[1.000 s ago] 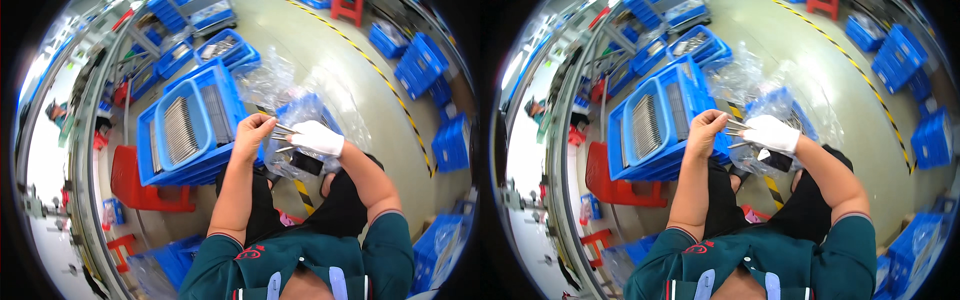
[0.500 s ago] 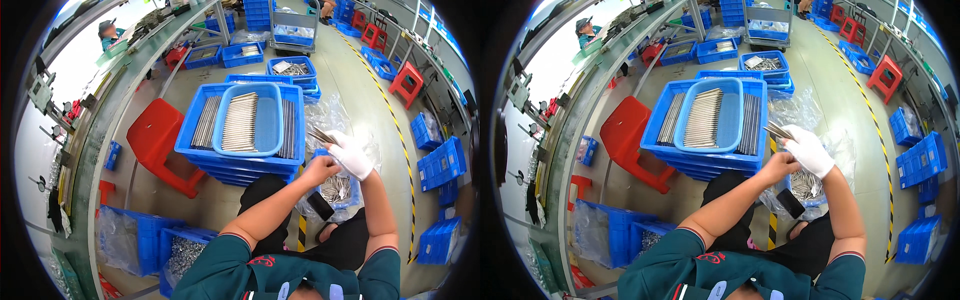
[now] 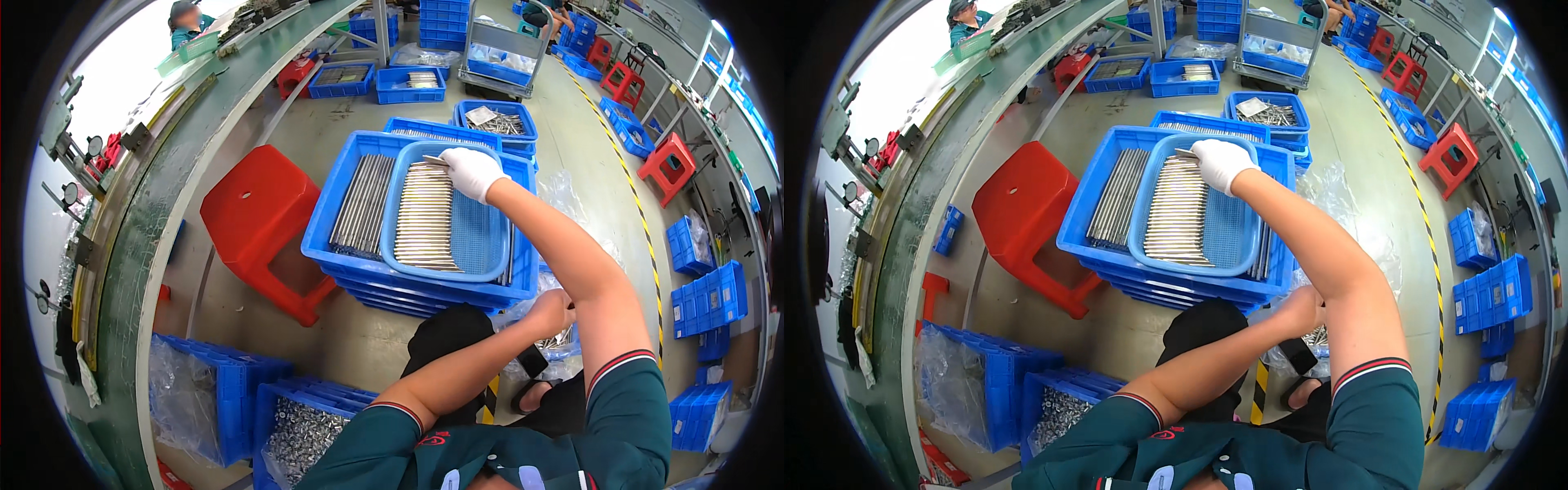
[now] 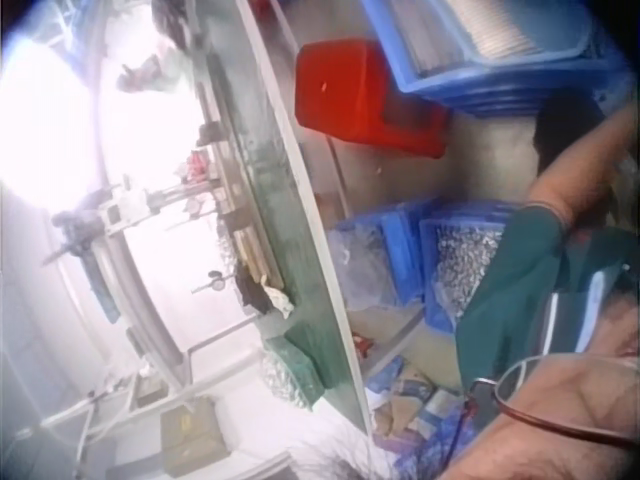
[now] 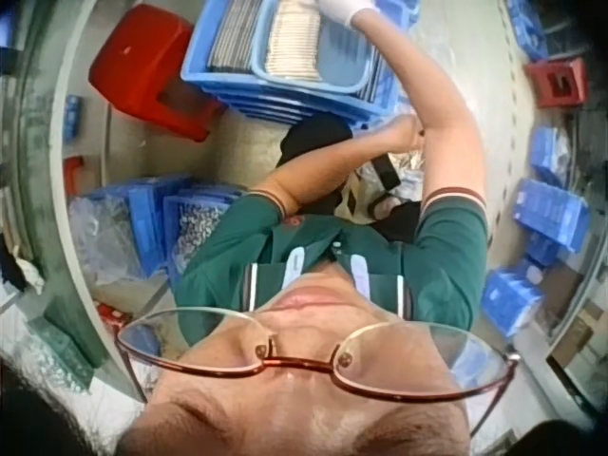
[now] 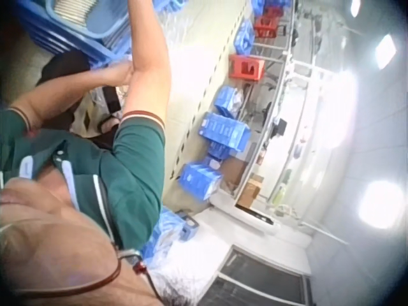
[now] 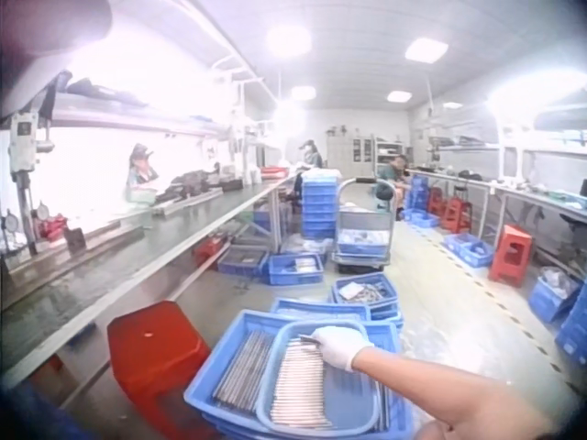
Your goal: The person picks up small metal rods from a plastic bag and places them into a blue plastic crate. They handle the rods one by one, transferring them from the bag to the crate repeatedly.
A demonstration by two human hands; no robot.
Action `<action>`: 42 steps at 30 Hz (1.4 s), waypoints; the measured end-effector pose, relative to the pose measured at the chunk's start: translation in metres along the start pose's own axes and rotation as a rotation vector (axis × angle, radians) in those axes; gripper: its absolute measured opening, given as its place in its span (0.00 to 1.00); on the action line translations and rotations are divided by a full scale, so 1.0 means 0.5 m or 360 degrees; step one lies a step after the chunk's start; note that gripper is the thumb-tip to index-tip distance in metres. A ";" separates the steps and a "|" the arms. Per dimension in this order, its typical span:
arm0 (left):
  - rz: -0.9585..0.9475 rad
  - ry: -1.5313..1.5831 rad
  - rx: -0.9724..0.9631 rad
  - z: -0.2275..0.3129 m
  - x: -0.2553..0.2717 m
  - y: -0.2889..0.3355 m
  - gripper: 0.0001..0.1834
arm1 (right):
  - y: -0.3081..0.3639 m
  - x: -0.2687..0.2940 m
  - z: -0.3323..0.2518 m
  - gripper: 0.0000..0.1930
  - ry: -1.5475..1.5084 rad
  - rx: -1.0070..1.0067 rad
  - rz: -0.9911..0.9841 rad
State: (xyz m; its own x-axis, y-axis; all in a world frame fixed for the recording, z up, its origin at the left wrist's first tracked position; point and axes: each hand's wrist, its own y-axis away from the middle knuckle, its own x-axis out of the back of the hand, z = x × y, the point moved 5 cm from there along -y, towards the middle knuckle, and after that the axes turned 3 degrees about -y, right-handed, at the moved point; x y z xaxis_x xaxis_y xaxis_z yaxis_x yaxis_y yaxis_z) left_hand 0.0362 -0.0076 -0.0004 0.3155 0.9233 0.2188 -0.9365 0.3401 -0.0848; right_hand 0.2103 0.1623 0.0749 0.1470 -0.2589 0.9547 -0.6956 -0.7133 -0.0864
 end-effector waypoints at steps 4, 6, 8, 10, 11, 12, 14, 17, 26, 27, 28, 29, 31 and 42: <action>0.0161 -0.0397 -0.0585 -0.027 -0.023 -0.016 0.12 | -0.060 -0.049 -0.002 0.12 0.0055 0.0040 -0.0057; 0.0112 -0.0259 -0.0400 -0.042 -0.024 -0.023 0.11 | -0.069 -0.054 -0.012 0.13 0.0062 0.0131 -0.0018; 0.0007 -0.0167 -0.0329 -0.037 -0.020 -0.023 0.13 | -0.071 -0.055 -0.017 0.14 0.0196 0.0292 0.0015; -0.0089 -0.0139 -0.0201 -0.023 -0.013 -0.018 0.13 | -0.073 -0.056 -0.011 0.11 0.0220 0.0334 0.0106; -0.0138 -0.0127 -0.0139 -0.018 -0.012 -0.017 0.13 | -0.073 -0.055 -0.008 0.10 0.0233 0.0355 0.0154; -0.0143 -0.0106 -0.0108 -0.022 -0.017 -0.018 0.13 | -0.072 -0.057 -0.004 0.09 0.0244 0.0354 0.0176; -0.0138 -0.0078 -0.0050 -0.026 -0.019 -0.018 0.14 | -0.076 -0.051 -0.013 0.08 0.0266 0.0370 0.0230; -0.0094 -0.0065 -0.0064 -0.023 -0.011 -0.017 0.14 | -0.075 -0.044 -0.031 0.07 0.0394 0.0297 0.0346; -0.0001 0.0117 -0.0216 -0.015 -0.002 -0.018 0.15 | -0.093 -0.048 -0.027 0.07 0.0625 0.0052 0.0073; -0.0047 0.0068 -0.0173 -0.017 -0.002 -0.018 0.15 | -0.088 -0.044 -0.036 0.07 0.0572 0.0083 0.0084; -0.0095 0.0024 -0.0128 -0.009 0.003 -0.016 0.15 | -0.080 -0.039 -0.046 0.07 0.0519 0.0112 0.0092; -0.0142 -0.0021 -0.0082 -0.007 0.005 -0.015 0.15 | -0.077 -0.038 -0.052 0.07 0.0464 0.0141 0.0099; -0.0158 -0.0030 -0.0088 -0.012 0.001 -0.017 0.16 | -0.079 -0.046 -0.048 0.07 0.0457 0.0216 0.0142; -0.0119 0.0037 -0.0317 0.017 0.027 0.001 0.19 | -0.100 -0.056 -0.058 0.07 0.0584 0.0301 0.0150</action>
State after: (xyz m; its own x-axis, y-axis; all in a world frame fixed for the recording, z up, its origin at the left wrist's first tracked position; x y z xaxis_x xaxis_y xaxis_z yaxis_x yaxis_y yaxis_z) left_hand 0.0389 0.0036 0.0106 0.3885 0.8973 0.2094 -0.8624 0.4341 -0.2603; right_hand 0.2205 0.2244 0.0607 -0.1952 -0.1039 0.9752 -0.5478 -0.8133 -0.1963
